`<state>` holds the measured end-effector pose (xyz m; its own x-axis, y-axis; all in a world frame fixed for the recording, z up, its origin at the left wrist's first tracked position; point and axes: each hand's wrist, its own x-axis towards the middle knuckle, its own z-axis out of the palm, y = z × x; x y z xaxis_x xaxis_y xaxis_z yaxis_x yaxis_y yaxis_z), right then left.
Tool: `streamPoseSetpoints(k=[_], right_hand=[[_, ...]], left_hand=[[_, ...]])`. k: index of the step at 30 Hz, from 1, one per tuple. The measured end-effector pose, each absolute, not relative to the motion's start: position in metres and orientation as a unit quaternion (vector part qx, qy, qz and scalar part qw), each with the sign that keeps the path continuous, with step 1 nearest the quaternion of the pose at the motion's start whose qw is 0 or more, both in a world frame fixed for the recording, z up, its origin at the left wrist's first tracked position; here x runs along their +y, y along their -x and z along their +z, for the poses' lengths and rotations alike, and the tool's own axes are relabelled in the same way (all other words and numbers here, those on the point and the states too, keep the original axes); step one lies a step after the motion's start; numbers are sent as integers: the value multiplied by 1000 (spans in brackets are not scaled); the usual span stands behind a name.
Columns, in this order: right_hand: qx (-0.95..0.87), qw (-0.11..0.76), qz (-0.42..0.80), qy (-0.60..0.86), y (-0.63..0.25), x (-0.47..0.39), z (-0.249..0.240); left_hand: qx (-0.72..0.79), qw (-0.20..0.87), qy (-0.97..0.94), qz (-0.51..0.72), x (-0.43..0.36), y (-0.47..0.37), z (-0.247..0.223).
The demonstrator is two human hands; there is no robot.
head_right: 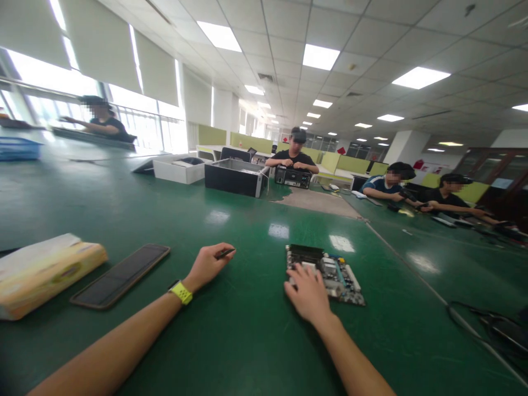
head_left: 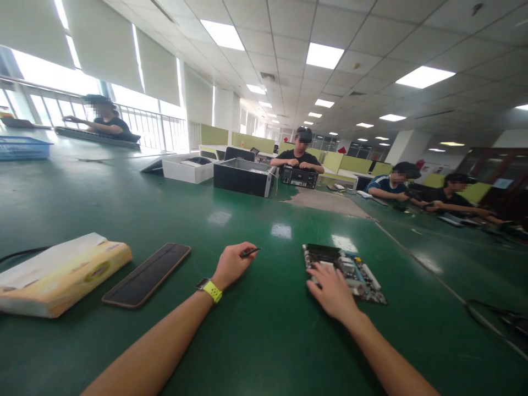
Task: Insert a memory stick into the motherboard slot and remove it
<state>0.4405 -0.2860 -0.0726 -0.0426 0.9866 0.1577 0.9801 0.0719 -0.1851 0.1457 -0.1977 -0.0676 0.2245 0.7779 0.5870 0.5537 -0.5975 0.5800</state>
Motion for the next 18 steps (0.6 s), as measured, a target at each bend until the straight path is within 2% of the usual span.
streamPoseSetpoints(k=[2, 7, 13, 18], right_hand=[[-628, 118, -23, 769, -501, -273, -77], [-538, 114, -33, 835, -591, -263, -90], [-514, 114, -32, 849, -602, -258, -102], [-525, 109, -41, 843, -586, -268, -92]], left_hand=[[428, 128, -777, 442, -199, -146, -67], [432, 134, -782, 428, -200, -146, -66], [429, 132, -787, 424, -196, -145, -71], [428, 137, -791, 415, -196, -146, -72]])
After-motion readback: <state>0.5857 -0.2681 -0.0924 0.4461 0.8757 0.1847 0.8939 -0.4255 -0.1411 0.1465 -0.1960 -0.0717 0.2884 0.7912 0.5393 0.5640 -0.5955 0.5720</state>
